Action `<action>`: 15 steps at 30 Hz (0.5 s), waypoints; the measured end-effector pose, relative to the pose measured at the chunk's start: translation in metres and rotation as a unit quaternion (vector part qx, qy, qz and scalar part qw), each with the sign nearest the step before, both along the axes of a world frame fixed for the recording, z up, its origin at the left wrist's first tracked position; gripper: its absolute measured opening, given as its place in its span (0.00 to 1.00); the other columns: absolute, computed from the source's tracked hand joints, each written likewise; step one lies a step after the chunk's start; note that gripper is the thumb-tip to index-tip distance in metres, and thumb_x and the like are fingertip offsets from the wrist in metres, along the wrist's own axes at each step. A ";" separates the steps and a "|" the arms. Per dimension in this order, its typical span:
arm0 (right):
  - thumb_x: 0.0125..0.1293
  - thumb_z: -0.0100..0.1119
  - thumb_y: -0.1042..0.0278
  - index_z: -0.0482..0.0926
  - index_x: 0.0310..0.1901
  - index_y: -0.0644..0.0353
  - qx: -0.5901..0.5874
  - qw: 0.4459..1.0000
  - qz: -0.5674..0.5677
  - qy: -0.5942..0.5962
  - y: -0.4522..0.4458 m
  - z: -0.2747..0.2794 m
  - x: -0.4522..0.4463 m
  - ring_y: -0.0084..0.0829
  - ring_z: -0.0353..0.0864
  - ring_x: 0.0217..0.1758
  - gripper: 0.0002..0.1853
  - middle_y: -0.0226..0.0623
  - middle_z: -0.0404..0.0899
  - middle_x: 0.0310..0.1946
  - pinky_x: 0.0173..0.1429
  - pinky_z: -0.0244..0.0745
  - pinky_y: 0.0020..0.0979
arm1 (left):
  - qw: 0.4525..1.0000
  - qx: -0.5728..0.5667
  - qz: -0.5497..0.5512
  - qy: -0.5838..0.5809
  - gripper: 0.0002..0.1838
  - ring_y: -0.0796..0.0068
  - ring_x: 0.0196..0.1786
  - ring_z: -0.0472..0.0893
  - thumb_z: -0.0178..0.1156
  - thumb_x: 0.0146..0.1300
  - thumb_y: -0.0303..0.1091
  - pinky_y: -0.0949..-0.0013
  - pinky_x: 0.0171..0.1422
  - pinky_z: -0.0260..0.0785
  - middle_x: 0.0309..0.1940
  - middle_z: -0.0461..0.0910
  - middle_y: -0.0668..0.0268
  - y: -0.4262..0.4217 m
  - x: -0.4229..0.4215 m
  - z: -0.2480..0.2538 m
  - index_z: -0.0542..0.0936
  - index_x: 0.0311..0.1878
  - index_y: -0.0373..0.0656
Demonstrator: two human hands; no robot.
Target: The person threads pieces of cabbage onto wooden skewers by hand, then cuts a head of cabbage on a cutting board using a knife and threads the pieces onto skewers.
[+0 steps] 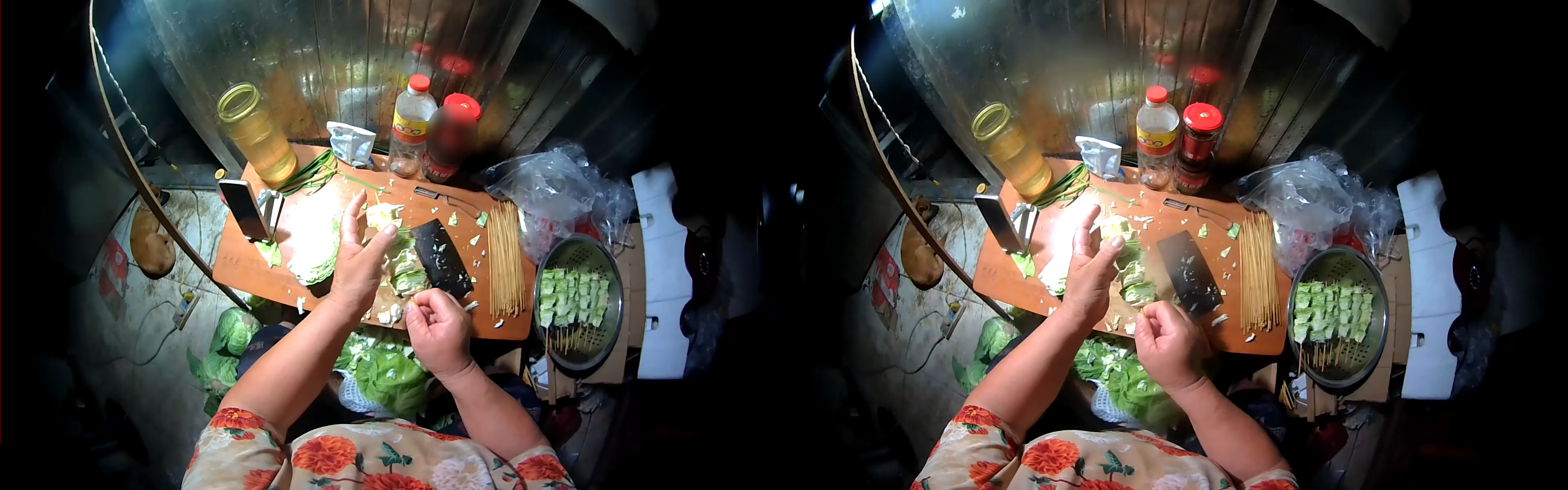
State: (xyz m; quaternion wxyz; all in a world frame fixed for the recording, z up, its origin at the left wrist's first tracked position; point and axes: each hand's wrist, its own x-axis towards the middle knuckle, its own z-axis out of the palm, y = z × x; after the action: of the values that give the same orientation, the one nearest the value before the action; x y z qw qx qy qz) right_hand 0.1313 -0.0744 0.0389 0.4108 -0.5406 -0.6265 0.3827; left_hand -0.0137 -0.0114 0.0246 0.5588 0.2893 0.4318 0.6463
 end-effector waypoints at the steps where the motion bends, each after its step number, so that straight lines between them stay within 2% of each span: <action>1: 0.57 0.63 0.73 0.77 0.32 0.60 0.032 0.999 -0.005 -0.029 0.000 -0.001 0.003 0.35 0.78 0.25 0.04 0.39 0.76 0.24 0.30 0.73 0.33 | 0.998 -0.030 -0.045 -0.032 0.33 0.78 0.53 0.70 0.62 0.62 0.31 0.76 0.49 0.67 0.58 0.67 0.61 -0.004 0.000 0.007 0.59 0.68 0.39; 2: 0.57 0.63 0.73 0.77 0.33 0.60 0.064 0.996 -0.011 -0.057 0.001 -0.003 0.006 0.35 0.77 0.25 0.05 0.39 0.76 0.25 0.30 0.73 0.33 | 0.994 -0.094 -0.022 -0.045 0.32 0.79 0.48 0.75 0.64 0.60 0.32 0.78 0.42 0.68 0.56 0.70 0.62 -0.007 0.005 0.015 0.62 0.66 0.39; 3: 0.57 0.63 0.73 0.77 0.33 0.60 0.065 0.996 -0.014 -0.058 0.002 -0.006 0.008 0.35 0.77 0.25 0.05 0.39 0.76 0.25 0.30 0.73 0.33 | 0.994 -0.093 -0.025 -0.045 0.32 0.79 0.48 0.75 0.64 0.60 0.32 0.78 0.42 0.68 0.56 0.70 0.62 -0.007 0.005 0.010 0.62 0.66 0.39; 5: 0.57 0.64 0.72 0.77 0.34 0.59 0.118 0.985 -0.006 -0.128 0.004 -0.012 0.011 0.34 0.77 0.24 0.06 0.38 0.76 0.26 0.30 0.73 0.32 | 0.970 -0.149 -0.165 -0.099 0.28 0.79 0.43 0.78 0.64 0.60 0.33 0.78 0.36 0.68 0.50 0.74 0.64 -0.006 -0.001 -0.002 0.66 0.62 0.42; 6: 0.57 0.64 0.72 0.77 0.34 0.59 0.117 0.985 -0.008 -0.128 0.004 -0.010 0.013 0.34 0.77 0.24 0.06 0.38 0.76 0.26 0.30 0.73 0.32 | 0.972 -0.158 -0.149 -0.092 0.23 0.79 0.41 0.78 0.62 0.60 0.31 0.77 0.34 0.68 0.45 0.76 0.68 -0.006 0.001 0.001 0.69 0.58 0.43; 9: 0.58 0.64 0.69 0.78 0.35 0.59 0.049 0.995 0.018 -0.080 0.006 -0.013 0.023 0.35 0.78 0.25 0.06 0.38 0.76 0.27 0.31 0.73 0.31 | 0.973 -0.153 -0.130 -0.116 0.22 0.79 0.42 0.78 0.60 0.60 0.28 0.77 0.34 0.69 0.44 0.75 0.68 0.000 -0.010 -0.011 0.69 0.57 0.43; 11: 0.59 0.63 0.66 0.79 0.37 0.59 -0.020 1.000 -0.021 -0.008 0.014 -0.032 0.040 0.36 0.79 0.28 0.08 0.38 0.77 0.28 0.34 0.75 0.32 | 0.978 -0.142 -0.094 -0.116 0.20 0.78 0.43 0.78 0.59 0.60 0.27 0.76 0.34 0.71 0.43 0.74 0.68 0.002 -0.009 -0.002 0.69 0.56 0.42; 12: 0.59 0.63 0.62 0.79 0.38 0.59 -0.018 0.994 -0.032 -0.106 0.018 -0.033 0.046 0.37 0.80 0.32 0.11 0.38 0.79 0.30 0.38 0.76 0.34 | 0.978 -0.146 -0.076 -0.126 0.30 0.73 0.41 0.79 0.60 0.58 0.25 0.71 0.36 0.73 0.43 0.74 0.64 0.003 -0.012 -0.001 0.61 0.63 0.39; 13: 0.58 0.64 0.60 0.78 0.44 0.59 -0.087 0.979 -0.029 -0.179 0.021 -0.044 0.054 0.42 0.80 0.41 0.15 0.43 0.79 0.37 0.46 0.76 0.39 | 0.978 -0.151 -0.057 -0.136 0.40 0.69 0.40 0.80 0.61 0.57 0.23 0.66 0.38 0.76 0.44 0.75 0.61 0.004 -0.014 0.000 0.52 0.71 0.36; 14: 0.57 0.65 0.62 0.76 0.48 0.60 -0.096 0.953 -0.023 -0.288 0.021 -0.050 0.058 0.43 0.80 0.44 0.19 0.45 0.78 0.41 0.49 0.75 0.40 | 0.975 -0.148 -0.069 -0.148 0.48 0.68 0.40 0.80 0.62 0.54 0.22 0.65 0.38 0.76 0.46 0.73 0.59 0.004 -0.016 -0.001 0.43 0.74 0.35; 15: 0.56 0.65 0.64 0.74 0.52 0.61 -0.106 0.913 -0.018 -0.393 0.019 -0.052 0.060 0.44 0.80 0.47 0.23 0.47 0.77 0.45 0.52 0.75 0.41 | 0.975 -0.148 -0.072 -0.147 0.48 0.68 0.40 0.80 0.62 0.54 0.22 0.65 0.38 0.76 0.46 0.73 0.59 0.003 -0.015 0.000 0.43 0.74 0.35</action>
State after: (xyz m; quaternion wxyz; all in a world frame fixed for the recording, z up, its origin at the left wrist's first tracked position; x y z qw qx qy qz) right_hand 0.1917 -0.0550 -0.0134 0.0789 -0.6985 -0.6837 0.1962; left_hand -0.0285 -0.0080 0.0241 0.6979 0.1352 0.4139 0.5687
